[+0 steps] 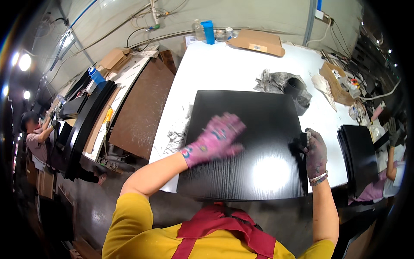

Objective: The person applies a dark finish to a black wood-grain panel using a small brush and a cloth. They repeatedly dip the brush into a container, apply the finish to the panel, and wipe the surface with a white cloth. The person handles the panel and the container throughout the process.

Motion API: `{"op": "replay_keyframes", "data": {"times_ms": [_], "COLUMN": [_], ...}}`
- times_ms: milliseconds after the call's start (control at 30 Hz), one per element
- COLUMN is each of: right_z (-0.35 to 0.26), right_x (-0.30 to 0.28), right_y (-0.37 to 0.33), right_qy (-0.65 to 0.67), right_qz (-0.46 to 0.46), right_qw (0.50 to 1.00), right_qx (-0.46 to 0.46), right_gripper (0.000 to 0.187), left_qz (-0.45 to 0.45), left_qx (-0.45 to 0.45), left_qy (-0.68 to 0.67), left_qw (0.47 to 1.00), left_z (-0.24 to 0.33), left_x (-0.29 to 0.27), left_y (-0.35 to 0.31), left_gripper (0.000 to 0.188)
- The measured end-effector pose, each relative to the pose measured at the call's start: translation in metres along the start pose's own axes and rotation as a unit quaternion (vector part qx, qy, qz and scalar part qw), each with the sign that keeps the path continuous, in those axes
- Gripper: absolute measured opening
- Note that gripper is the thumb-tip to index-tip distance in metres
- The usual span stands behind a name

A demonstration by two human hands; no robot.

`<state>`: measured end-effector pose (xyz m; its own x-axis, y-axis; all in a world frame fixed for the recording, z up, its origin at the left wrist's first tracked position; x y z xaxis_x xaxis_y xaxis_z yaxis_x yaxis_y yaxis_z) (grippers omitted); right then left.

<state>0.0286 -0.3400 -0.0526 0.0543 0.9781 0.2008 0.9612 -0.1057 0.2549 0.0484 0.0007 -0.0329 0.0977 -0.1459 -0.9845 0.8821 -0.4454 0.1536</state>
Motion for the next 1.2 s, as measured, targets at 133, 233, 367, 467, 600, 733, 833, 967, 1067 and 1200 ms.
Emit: {"op": "replay_keyframes", "data": {"times_ms": [133, 233, 367, 467, 600, 733, 833, 967, 1067, 1200], "right_z": [-0.027, -0.024, 0.009, 0.038, 0.080, 0.078, 0.085, 0.101, 0.095, 0.091], "right_x": [0.086, 0.162, 0.234, 0.269, 0.312, 0.355, 0.364, 0.363, 0.363, 0.360], "right_y": [0.057, 0.101, 0.151, 0.184, 0.198, 0.189, 0.191, 0.198, 0.200, 0.188], "right_qy": [-0.040, -0.101, -0.167, -0.222, -0.306, -0.437, -0.469, -0.483, -0.488, -0.473], "right_qz": [-0.022, -0.152, -0.196, -0.233, -0.321, -0.364, -0.377, -0.372, -0.352, -0.361], "right_qw": [0.997, 0.980, 0.963, 0.944, 0.893, 0.811, 0.779, 0.773, 0.770, 0.774], "right_qx": [-0.058, -0.085, -0.079, -0.073, -0.073, -0.135, -0.177, -0.178, -0.210, -0.216], "right_gripper": [0.029, 0.027, 0.028, 0.029, 0.032, 0.031, 0.030, 0.027, 0.026, 0.024], "left_qz": [0.071, 0.009, 0.026, 0.034, 0.059, 0.033, 0.030, 0.027, 0.029, 0.035], "left_qx": [0.219, -0.105, -0.113, 0.056, 0.052, 0.039, 0.033, 0.034, 0.032, 0.027], "left_qy": [-0.131, -0.076, -0.001, -0.075, -0.091, -0.100, -0.110, -0.108, -0.117, -0.130], "left_qw": [0.964, 0.991, 0.993, 0.995, 0.993, 0.994, 0.993, 0.993, 0.992, 0.991], "left_z": [0.012, -0.087, -0.105, -0.038, -0.037, -0.041, -0.041, -0.040, -0.041, -0.040], "left_x": [0.032, -0.004, 0.002, 0.023, 0.022, 0.020, 0.022, 0.021, 0.023, 0.021], "left_y": [-0.018, 0.039, 0.033, 0.001, 0.000, -0.001, 0.001, 0.002, 0.002, 0.002], "left_gripper": [0.066, 0.073, 0.072, 0.069, 0.067, 0.067, 0.068, 0.069, 0.070, 0.070]}}
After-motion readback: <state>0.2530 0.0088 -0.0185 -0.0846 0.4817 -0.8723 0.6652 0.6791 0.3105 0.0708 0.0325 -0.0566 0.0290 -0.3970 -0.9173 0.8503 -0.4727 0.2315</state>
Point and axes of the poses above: each hand's wrist, its own y-axis towards the middle knuckle, its own x-axis out of the palm, z = x × y, the point moved 3 cm from there along y, towards the middle knuckle, and after that the axes turned 13 degrees about -x, right-handed, at the moved point
